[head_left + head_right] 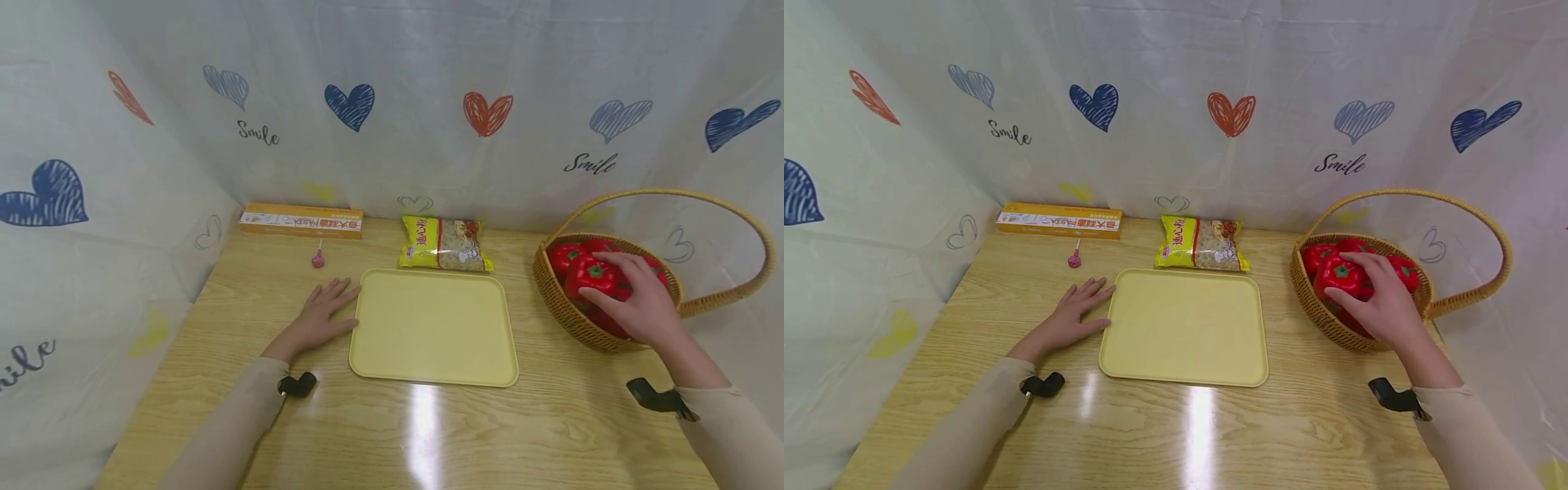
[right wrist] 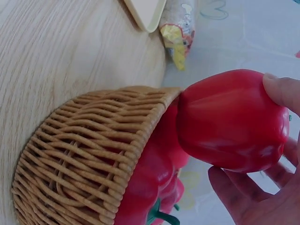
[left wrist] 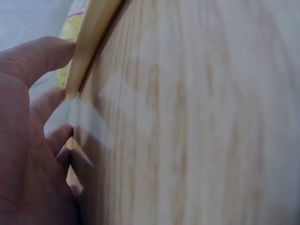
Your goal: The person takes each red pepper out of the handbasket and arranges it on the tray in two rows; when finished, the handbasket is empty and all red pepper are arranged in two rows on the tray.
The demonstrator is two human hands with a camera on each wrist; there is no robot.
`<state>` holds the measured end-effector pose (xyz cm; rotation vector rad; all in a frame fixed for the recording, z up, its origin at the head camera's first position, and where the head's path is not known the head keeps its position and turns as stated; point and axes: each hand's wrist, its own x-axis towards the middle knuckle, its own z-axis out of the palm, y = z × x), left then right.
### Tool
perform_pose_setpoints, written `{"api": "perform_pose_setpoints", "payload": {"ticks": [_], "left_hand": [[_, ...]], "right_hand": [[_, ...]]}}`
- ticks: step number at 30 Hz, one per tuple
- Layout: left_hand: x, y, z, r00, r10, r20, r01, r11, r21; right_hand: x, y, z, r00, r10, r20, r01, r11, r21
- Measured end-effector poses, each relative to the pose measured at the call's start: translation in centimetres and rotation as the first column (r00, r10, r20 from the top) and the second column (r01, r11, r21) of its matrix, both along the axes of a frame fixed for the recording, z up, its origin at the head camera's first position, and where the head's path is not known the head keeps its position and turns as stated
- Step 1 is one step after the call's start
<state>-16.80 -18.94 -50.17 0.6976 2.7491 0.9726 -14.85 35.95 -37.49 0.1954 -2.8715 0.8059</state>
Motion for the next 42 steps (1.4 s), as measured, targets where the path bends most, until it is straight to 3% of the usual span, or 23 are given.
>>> {"api": "perform_pose_setpoints", "payload": {"ticks": [17, 23, 31, 42], "left_hand": [[-0.1, 0.1, 0.6, 1.0, -0.005, 0.01, 0.005, 1.0, -0.008], [-0.1, 0.1, 0.5, 1.0, -0.002, 0.01, 0.002, 1.0, 0.002], [0.0, 0.1, 0.4, 1.0, 0.0, 0.013, 0.0, 1.0, 0.0], [-0.1, 0.0, 0.0, 1.0, -0.007, -0.004, 0.007, 1.0, -0.006]], "right_hand": [[0.2, -2.3, -0.3, 0.997, 0.071, -0.039, -0.073, 0.997, -0.04], [0.0, -3.4, -1.2, 0.989, 0.128, -0.079, -0.131, 0.99, -0.043], [-0.3, -5.2, -2.3, 0.987, 0.161, -0.026, -0.162, 0.985, -0.05], [-0.9, -7.5, -4.0, 0.97, 0.234, -0.069, -0.239, 0.969, -0.063]]}}
